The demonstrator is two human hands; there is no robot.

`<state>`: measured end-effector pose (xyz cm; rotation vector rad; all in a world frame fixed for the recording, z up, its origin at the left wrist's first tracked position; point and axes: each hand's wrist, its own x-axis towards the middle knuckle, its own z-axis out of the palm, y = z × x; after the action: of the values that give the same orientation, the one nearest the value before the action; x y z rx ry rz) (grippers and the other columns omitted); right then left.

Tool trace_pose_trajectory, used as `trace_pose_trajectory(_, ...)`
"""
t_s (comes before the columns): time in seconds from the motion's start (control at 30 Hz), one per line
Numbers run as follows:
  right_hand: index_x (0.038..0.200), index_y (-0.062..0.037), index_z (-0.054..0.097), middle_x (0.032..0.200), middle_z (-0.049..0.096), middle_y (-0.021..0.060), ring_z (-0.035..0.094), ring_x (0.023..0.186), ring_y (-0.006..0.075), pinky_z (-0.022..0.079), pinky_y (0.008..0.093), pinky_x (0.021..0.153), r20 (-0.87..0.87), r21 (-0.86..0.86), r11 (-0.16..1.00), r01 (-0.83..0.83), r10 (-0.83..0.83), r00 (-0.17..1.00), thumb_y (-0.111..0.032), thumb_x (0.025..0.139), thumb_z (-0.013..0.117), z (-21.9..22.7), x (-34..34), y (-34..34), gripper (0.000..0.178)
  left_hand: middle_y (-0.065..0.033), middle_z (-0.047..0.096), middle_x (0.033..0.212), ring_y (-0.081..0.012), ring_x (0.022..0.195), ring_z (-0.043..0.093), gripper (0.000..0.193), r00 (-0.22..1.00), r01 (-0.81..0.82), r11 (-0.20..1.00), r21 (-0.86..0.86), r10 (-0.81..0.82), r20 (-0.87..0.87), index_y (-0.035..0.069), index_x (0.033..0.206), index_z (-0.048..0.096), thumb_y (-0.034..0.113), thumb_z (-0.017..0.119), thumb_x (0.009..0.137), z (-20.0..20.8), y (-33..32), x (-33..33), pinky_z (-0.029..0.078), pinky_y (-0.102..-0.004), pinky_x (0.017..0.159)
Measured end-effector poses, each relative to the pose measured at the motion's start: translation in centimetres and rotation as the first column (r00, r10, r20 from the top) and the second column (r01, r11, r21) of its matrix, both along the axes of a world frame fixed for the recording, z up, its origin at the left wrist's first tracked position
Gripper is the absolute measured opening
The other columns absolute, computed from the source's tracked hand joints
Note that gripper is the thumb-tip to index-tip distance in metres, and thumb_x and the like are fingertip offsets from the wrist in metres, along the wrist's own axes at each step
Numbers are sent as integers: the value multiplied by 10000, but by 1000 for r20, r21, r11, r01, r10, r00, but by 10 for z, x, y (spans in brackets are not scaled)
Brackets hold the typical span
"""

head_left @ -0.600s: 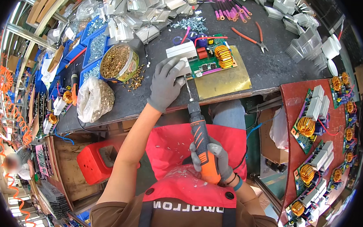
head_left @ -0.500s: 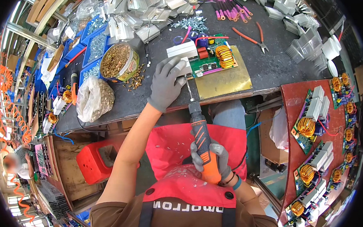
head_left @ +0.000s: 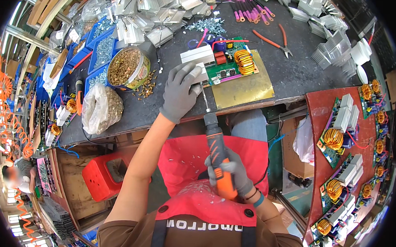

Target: Assemble heatsinks and components onto a printed circuit board using an electric screwdriver.

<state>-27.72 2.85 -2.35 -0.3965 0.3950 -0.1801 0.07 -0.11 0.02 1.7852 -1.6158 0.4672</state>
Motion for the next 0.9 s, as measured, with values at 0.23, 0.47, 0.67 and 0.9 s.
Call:
trace_pose_trajectory(0.23, 1472, 12, 295, 1049, 638, 153, 665, 827, 254, 543, 361, 755, -436, -849, 433, -303, -250, 865, -208, 793, 753, 38, 3, 3, 848, -80, 586, 1297, -335, 1171, 541, 548, 1000, 3, 1000, -1, -3, 4, 122, 1221, 617, 66, 737, 690, 1, 1, -2, 481, -444, 973)
trace_pose_trajectory(0.47, 1420, 10, 359, 987, 621, 152, 656, 754, 256, 549, 374, 683, -234, -536, 839, -88, -48, 971, -171, 766, 697, 36, -2, -13, 758, -87, 579, 1296, -342, 1177, 535, 552, 1000, 9, 1000, 6, -8, -25, 115, 1222, 610, 54, 728, 687, 1, 1, -2, 484, -449, 970)
trace_pose_trajectory(0.67, 1184, 19, 512, 801, 595, 142, 606, 630, 216, 523, 332, 562, 39, -36, 999, 22, -20, 999, -265, 719, 627, 18, 9, 0, 556, -81, 574, 1299, -341, 1179, 532, 566, 999, 23, 1000, -2, -23, -29, 119, 1229, 604, 45, 732, 683, 0, 2, -1, 481, -449, 975)
trace_pose_trajectory(0.9, 1120, 11, 533, 740, 586, 124, 597, 579, 208, 517, 319, 542, 39, -16, 998, 55, -55, 998, -310, 749, 632, 19, 8, 2, 501, -79, 573, 1294, -341, 1182, 529, 575, 999, 31, 999, -34, -31, -5, 118, 1227, 603, 39, 735, 673, -3, 1, 0, 476, -450, 981)
